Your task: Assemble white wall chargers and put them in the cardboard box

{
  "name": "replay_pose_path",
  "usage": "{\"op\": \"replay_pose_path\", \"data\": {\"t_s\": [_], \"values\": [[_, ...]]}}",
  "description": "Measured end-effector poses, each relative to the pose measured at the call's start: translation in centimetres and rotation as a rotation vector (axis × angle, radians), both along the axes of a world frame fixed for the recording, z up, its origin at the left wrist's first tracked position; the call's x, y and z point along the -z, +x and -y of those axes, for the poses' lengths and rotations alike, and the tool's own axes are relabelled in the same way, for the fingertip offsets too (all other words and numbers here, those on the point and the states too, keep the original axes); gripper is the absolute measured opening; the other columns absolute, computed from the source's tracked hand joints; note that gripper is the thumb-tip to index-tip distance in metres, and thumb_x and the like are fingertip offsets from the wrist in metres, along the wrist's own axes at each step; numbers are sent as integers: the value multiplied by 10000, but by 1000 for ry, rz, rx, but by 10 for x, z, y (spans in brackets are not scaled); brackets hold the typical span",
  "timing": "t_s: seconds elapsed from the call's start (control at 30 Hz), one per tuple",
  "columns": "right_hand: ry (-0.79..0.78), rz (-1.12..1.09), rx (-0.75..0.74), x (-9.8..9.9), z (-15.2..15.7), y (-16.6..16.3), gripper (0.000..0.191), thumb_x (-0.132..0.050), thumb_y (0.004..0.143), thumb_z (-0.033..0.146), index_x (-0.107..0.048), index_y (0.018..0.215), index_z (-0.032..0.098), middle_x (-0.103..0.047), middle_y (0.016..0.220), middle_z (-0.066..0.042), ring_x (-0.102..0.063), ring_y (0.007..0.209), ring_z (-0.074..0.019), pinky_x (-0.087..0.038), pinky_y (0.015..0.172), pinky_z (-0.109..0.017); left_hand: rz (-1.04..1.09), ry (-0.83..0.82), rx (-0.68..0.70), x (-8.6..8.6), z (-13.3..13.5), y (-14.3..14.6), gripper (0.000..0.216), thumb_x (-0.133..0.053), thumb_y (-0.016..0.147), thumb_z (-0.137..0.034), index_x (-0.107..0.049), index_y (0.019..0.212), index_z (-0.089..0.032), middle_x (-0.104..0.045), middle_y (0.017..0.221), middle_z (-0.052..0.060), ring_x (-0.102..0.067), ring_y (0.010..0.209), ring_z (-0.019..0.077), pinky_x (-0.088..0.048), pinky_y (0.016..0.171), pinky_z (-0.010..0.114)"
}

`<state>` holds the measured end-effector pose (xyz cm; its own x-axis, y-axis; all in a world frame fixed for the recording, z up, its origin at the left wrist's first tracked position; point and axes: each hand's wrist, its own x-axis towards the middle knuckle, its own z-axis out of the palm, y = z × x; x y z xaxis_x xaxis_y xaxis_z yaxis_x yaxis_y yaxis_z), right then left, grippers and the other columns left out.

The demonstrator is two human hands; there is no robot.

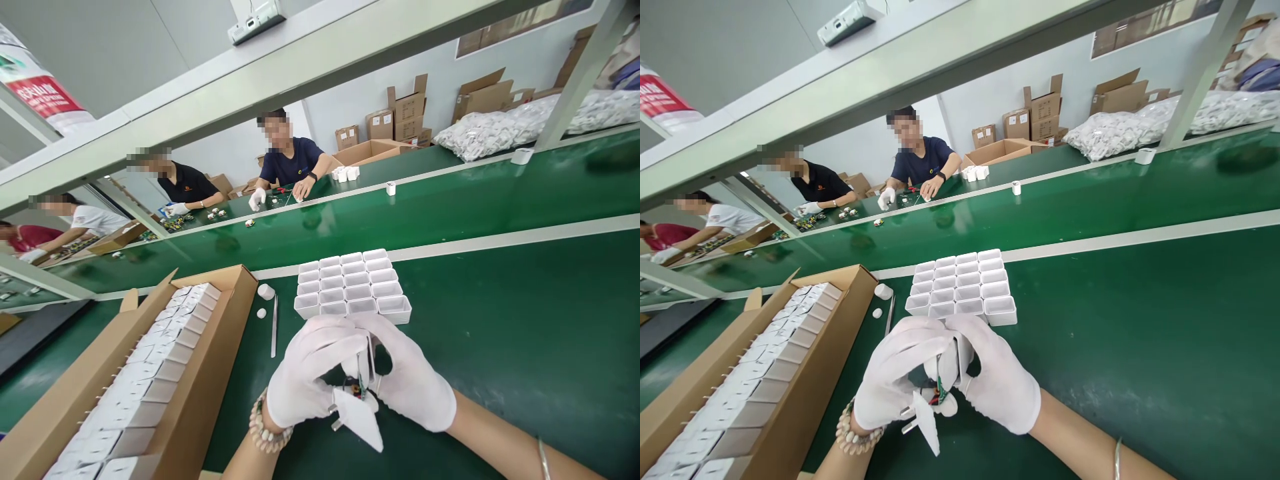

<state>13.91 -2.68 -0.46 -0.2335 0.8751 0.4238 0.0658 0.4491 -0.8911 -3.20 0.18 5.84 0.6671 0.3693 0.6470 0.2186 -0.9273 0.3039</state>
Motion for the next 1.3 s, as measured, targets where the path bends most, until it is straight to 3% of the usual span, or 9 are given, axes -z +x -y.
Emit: {"op": "replay_pose_path", "data": {"t_s": [0.33, 0.47, 0.7, 0.9, 1.07, 1.3], "values": [[12, 3, 0, 0, 1, 0, 557, -603, 731, 62, -450, 1222, 276, -549, 1174, -30, -540, 1035, -193, -470, 887, -323, -5, -11, 2, 1, 1, -2, 485, -631, 811, -469, -580, 1167, -144, -649, 1056, 125, -579, 1034, 236, -511, 882, 377], [-28, 16, 30, 2, 1, -1, 573, -617, 718, 75, -453, 1225, 283, -561, 1132, -26, -559, 967, -189, -488, 831, -323, 8, -23, -21, 2, 0, 0, 511, -691, 767, -429, -577, 1182, -154, -652, 1037, 119, -594, 996, 238, -517, 861, 377], [-111, 7, 48, 6, 2, -3, 608, -628, 679, 53, -464, 1215, 288, -573, 1110, -14, -562, 966, -194, -495, 826, -332, -13, -104, -74, 11, -2, -4, 584, -678, 732, -540, -584, 1201, -205, -649, 1045, 122, -587, 1035, 283, -528, 852, 428], [-85, 2, 52, 6, 2, -3, 623, -621, 667, 23, -481, 1207, 301, -581, 1141, -4, -560, 1023, -206, -478, 886, -347, -24, -93, -92, 18, -3, -6, 609, -668, 710, -586, -589, 1201, -234, -661, 1054, 115, -611, 1019, 304, -527, 885, 472], [-89, 2, 25, 1, 3, -4, 619, -683, 660, 78, -482, 1203, 295, -590, 1118, -16, -573, 997, -223, -493, 850, -348, 21, -70, -76, 19, -4, -3, 525, -571, 792, -586, -586, 1196, -252, -669, 1037, 94, -621, 1004, 276, -535, 892, 469], [-18, -26, 5, 1, 3, -4, 580, -715, 692, 142, -473, 1195, 302, -555, 1143, -34, -552, 1052, -233, -488, 889, -358, 17, -130, -19, 18, -4, 3, 539, -627, 756, -557, -579, 1199, -253, -666, 1044, 90, -608, 1027, 285, -521, 908, 467]]}}
